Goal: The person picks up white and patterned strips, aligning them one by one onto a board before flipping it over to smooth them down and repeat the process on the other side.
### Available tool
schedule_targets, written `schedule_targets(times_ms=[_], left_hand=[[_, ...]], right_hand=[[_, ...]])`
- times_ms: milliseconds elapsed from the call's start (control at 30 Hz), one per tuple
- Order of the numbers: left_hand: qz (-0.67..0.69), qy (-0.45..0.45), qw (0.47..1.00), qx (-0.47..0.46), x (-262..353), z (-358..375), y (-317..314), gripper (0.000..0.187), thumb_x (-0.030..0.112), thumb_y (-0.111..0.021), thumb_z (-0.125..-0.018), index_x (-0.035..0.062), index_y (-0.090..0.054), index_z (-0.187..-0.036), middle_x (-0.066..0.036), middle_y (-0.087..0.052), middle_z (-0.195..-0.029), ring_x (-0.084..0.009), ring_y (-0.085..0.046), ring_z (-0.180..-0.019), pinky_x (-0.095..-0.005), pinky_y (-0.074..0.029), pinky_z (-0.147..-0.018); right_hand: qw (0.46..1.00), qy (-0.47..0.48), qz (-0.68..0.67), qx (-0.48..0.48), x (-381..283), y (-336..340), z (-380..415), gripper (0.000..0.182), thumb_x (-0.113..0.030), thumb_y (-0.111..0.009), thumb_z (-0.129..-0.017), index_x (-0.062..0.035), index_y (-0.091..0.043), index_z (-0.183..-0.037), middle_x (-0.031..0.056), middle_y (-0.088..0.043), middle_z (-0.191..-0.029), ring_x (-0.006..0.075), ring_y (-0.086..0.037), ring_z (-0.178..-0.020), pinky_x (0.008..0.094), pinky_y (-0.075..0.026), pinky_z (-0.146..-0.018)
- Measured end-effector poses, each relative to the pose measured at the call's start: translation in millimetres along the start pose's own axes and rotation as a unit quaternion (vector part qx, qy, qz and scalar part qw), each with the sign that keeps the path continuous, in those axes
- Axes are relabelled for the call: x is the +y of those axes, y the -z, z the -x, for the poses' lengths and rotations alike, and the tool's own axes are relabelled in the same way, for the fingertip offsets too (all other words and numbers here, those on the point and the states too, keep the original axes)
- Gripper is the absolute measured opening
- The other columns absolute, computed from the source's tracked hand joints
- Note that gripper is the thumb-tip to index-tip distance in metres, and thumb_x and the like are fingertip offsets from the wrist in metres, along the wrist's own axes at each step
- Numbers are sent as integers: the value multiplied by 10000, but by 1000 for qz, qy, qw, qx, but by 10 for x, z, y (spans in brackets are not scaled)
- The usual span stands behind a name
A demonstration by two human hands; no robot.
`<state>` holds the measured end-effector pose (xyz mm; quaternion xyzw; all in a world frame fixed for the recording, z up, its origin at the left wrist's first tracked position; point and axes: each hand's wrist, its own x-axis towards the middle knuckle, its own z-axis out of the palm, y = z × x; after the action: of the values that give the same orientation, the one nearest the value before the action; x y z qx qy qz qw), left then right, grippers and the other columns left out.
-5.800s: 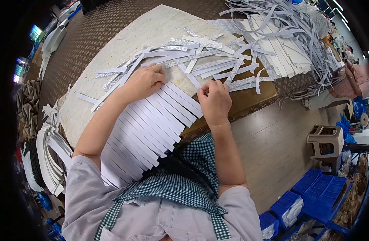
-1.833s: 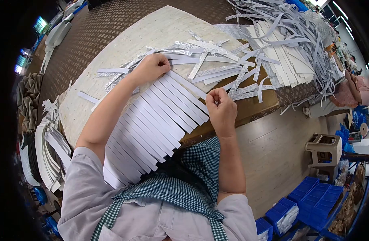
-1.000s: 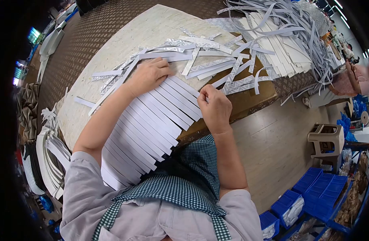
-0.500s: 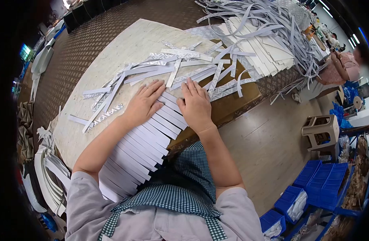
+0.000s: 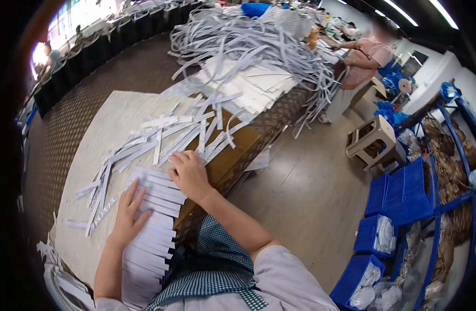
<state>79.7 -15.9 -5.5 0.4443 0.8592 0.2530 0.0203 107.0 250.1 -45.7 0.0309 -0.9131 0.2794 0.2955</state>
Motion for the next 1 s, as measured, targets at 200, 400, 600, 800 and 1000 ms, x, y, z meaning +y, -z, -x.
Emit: schedule_targets(times_ms=[200,400,600,800,1000], left_hand=[[173,242,909,291,-439,1452,82,389,39,-585,-939,-3,-596,-1326,-103,-618,-1262,-175,-606,-1021,-279,-492,-856],[180,417,751,479,87,2417,409,302,75,-611,-953,-14,-629,-1242,-77,-674,-1048,-141,-616,-896,-278,-499,-790],[111,475,680,547,46,3218,174,249,108,-641,-951,-16,-661,-1167,-64,-705,-966,-110,-630,-836,-274,-508,-752],[4,519,723,456,204,3194,226,223,133,-702,-909,2,-678,-1087,-68,-669,-931,-106,-621,-788,-250,-501,-711],[-57,550,651,521,277,3308,251,208,157,-731,-865,15,-649,-993,-86,-606,-939,-184,-595,-724,-296,-479,-668]], right_hand=[[994,-41,-83,58,-23,30,64,363,-143,-675,-870,-5,-616,-1201,158,-618,-1257,386,-522,-1174,463,-439,-1009],[999,22,-41,8,244,18,23,379,-187,-607,-966,-2,-587,-1297,170,-598,-1326,350,-522,-1196,444,-426,-998],[999,21,-37,0,396,-63,40,394,-217,-557,-1031,3,-567,-1358,171,-597,-1351,323,-523,-1210,423,-407,-1002],[999,11,-48,0,346,-18,58,403,-237,-558,-1032,4,-569,-1354,159,-615,-1321,313,-523,-1198,411,-391,-1018],[998,12,-58,-4,397,-35,66,406,-257,-554,-1036,5,-577,-1345,157,-618,-1315,301,-528,-1183,406,-405,-1001]])
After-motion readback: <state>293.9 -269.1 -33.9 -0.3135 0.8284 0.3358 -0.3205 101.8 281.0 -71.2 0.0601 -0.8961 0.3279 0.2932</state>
